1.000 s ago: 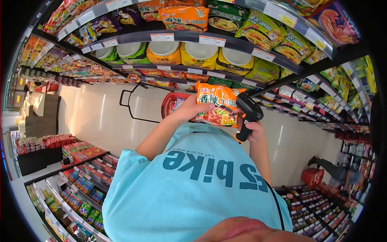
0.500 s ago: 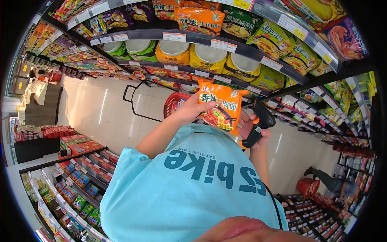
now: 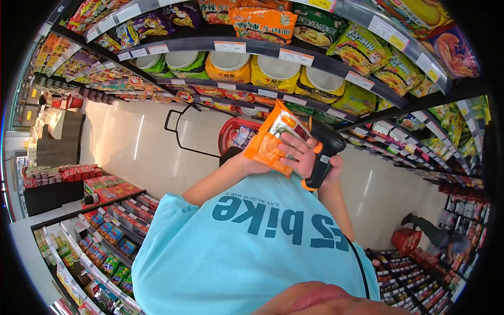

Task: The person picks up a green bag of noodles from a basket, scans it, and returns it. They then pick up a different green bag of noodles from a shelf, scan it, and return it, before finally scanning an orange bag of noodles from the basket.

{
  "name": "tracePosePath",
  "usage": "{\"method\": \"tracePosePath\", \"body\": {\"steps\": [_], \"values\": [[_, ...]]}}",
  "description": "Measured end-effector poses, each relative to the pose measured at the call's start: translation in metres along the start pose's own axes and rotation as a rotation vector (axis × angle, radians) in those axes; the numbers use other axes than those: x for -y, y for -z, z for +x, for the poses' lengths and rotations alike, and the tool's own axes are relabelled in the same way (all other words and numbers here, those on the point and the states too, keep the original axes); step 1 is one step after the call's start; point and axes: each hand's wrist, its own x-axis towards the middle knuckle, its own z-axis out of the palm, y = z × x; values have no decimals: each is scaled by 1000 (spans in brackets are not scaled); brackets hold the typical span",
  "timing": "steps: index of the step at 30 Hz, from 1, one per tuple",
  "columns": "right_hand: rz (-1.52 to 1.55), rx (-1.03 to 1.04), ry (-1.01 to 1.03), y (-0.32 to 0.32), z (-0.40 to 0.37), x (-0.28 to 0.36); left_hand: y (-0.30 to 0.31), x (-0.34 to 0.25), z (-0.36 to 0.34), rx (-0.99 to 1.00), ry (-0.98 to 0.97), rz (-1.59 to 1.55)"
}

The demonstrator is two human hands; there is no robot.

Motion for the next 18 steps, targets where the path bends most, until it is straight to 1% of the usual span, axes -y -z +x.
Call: {"method": "tracePosePath", "body": {"steps": [3,5,8,9,10,11,14,16,18], "values": [[-18,50,-7,-6,12,-2,0,-1,-3,-6,-5,31],[-29,145,-43,-10,21,-4,7,-4,-7,4,-23,-60],[5,205,-85,-11,37,-15,-6,-6,-23,-12,-19,-37],[15,210,-95,-13,41,-18,-9,-4,-26,-118,-43,-11],[-40,175,-149,-16,46,-19,-7,-5,-30,-124,-57,-14],[-97,140,-204,-19,51,-21,-1,-7,-34,-109,-53,-16],[-61,152,-258,-27,64,-29,16,-8,-45,-69,-87,-46],[-47,185,-268,-22,71,-35,21,-9,-55,95,-114,-100],[-39,213,-274,-21,78,-39,23,-11,-62,113,-149,-116]]}}
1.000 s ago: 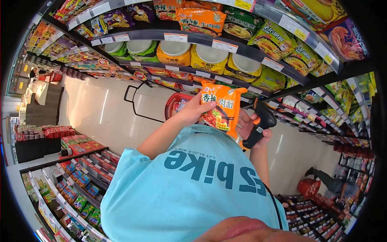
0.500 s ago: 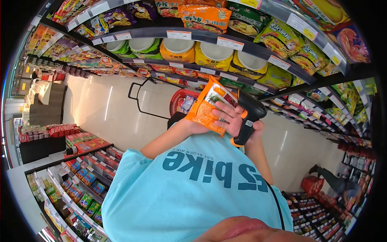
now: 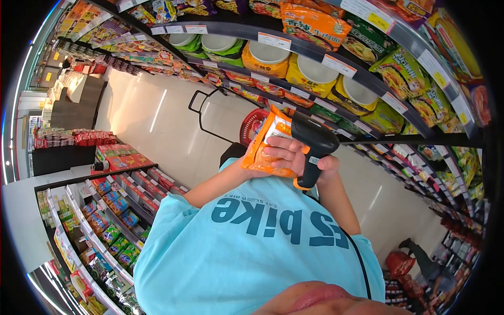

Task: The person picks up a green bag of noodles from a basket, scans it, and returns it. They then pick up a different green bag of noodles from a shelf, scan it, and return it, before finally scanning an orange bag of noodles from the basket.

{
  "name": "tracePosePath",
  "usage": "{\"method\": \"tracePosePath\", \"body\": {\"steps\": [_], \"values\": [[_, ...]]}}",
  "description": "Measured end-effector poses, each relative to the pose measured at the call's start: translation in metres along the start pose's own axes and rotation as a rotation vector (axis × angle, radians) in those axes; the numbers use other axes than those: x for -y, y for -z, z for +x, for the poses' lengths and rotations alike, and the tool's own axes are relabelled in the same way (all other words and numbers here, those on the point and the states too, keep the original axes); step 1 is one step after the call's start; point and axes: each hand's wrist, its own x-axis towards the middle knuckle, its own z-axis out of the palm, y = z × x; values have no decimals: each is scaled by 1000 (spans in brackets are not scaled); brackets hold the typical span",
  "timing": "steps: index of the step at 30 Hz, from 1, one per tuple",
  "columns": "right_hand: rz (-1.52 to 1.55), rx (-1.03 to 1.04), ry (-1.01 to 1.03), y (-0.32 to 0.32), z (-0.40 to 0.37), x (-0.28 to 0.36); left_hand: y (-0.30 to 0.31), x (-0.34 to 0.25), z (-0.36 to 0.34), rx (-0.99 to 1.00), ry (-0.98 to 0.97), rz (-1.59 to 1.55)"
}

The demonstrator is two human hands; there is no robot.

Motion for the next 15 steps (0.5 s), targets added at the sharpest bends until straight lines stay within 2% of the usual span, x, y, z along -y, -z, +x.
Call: {"method": "tracePosePath", "body": {"steps": [8,10,11,15], "values": [[-64,-85,-9,4,16,-6,-5,-22,-7,-38,-41,-112],[-33,-109,31,8,15,-9,-14,-32,-5,219,34,-324],[3,-128,71,9,15,-11,-19,-37,-13,20,-42,-141],[-10,-188,151,7,18,-18,-9,-62,-11,13,-38,-135]]}}
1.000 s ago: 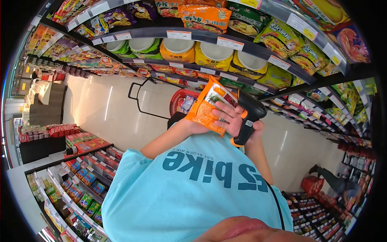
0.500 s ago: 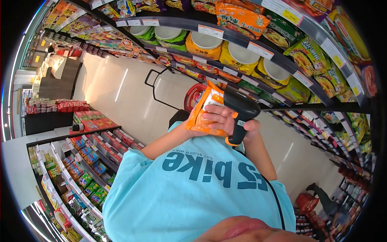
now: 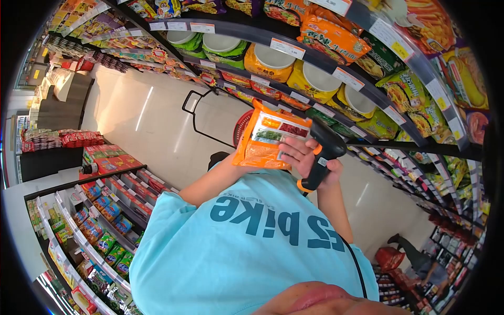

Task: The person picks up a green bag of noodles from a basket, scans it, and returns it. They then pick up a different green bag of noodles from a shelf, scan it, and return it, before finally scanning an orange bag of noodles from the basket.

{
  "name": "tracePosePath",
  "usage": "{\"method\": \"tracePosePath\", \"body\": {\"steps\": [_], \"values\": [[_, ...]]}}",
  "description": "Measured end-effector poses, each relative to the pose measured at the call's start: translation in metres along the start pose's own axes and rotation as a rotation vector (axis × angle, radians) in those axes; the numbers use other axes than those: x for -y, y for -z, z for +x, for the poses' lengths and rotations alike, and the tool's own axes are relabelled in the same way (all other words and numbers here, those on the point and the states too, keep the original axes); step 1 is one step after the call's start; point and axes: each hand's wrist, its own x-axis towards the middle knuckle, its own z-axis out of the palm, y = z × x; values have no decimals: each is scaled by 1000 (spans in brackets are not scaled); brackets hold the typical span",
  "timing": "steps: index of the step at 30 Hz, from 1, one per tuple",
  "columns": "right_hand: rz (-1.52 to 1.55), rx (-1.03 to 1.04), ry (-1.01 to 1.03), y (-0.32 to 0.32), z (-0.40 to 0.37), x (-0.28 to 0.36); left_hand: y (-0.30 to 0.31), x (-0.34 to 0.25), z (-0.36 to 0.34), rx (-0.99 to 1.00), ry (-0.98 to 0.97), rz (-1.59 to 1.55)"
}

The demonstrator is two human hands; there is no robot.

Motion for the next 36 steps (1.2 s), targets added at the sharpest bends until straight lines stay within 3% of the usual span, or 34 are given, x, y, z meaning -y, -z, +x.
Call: {"method": "tracePosePath", "body": {"steps": [5,9,11,17,25,34,36], "values": [[-25,-14,11,9,5,-14,4,-27,-28,159,-65,41],[-47,-43,40,-2,19,-30,-10,-49,-48,129,-69,-22],[-69,-54,49,-11,25,-41,-23,-60,-52,-80,-74,73],[9,-140,102,-35,48,-84,-9,-89,-81,143,25,-59],[-29,-146,157,-52,79,-141,2,-126,-124,59,63,-12],[-150,-195,195,-70,93,-174,-3,-140,-153,196,134,-40],[-109,-153,172,-74,97,-180,23,-139,-145,234,158,-100]]}}
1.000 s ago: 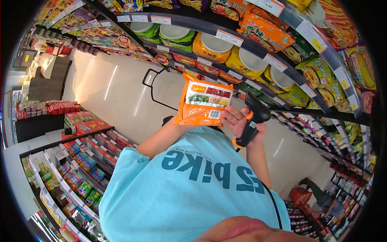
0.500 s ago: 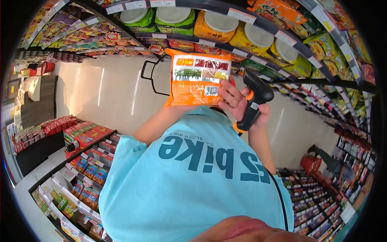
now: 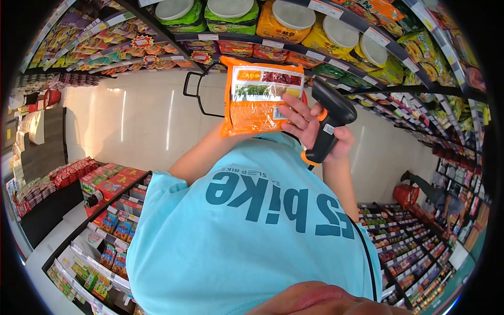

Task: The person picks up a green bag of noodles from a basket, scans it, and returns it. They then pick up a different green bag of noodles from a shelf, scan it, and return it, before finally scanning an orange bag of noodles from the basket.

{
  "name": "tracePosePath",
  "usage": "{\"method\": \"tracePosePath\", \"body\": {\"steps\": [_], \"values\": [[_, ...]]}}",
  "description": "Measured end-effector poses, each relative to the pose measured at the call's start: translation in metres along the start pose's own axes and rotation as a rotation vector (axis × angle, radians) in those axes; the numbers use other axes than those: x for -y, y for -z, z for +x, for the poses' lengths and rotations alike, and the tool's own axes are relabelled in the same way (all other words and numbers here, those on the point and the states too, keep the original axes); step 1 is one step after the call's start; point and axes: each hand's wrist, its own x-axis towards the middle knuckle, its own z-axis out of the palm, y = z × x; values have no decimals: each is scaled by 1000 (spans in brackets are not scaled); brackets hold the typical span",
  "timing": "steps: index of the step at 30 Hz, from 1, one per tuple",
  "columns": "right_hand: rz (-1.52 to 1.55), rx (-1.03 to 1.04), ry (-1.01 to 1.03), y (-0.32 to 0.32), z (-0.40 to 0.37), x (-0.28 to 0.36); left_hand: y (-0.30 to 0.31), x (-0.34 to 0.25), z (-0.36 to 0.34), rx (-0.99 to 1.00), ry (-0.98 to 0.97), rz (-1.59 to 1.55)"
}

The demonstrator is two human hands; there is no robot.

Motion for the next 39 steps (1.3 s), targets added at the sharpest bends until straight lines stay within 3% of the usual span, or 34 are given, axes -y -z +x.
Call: {"method": "tracePosePath", "body": {"steps": [1,3,5,8,11,12,13,15,16,20,25,29,32,33,35,39], "values": [[-3,-2,8,-3,3,-2,-11,7,6,37,15,-55],[11,79,-57,-11,10,-7,-43,21,25,211,382,-177],[-5,97,-33,-21,18,-12,-35,24,36,369,467,-287],[-29,139,-34,-26,19,-16,-21,13,26,216,354,-49],[-29,67,-54,-22,7,-11,-28,22,35,322,484,-49],[-29,85,-30,-17,3,-13,-26,20,25,213,329,71],[-34,87,-21,-19,0,-12,-29,21,16,216,339,75],[-30,61,-3,-21,-9,-13,-33,26,1,-229,83,334],[-33,55,10,-23,-12,-14,-33,31,-6,-264,46,335],[-152,16,40,-30,-23,-16,-46,44,-14,-224,85,317],[-284,-88,136,-46,-33,-26,-45,47,-14,100,172,103],[-449,-37,173,-49,-48,-22,-65,51,-18,-79,20,311],[-413,-244,82,-68,-59,-25,-65,45,-22,-174,-66,267],[-415,-241,74,-74,-61,-26,-63,42,-24,-171,-73,264],[-424,-268,20,-86,-66,-25,-60,35,-29,81,-11,211],[-560,-398,4,-102,-79,-23,-60,25,-31,-89,-86,241]]}}
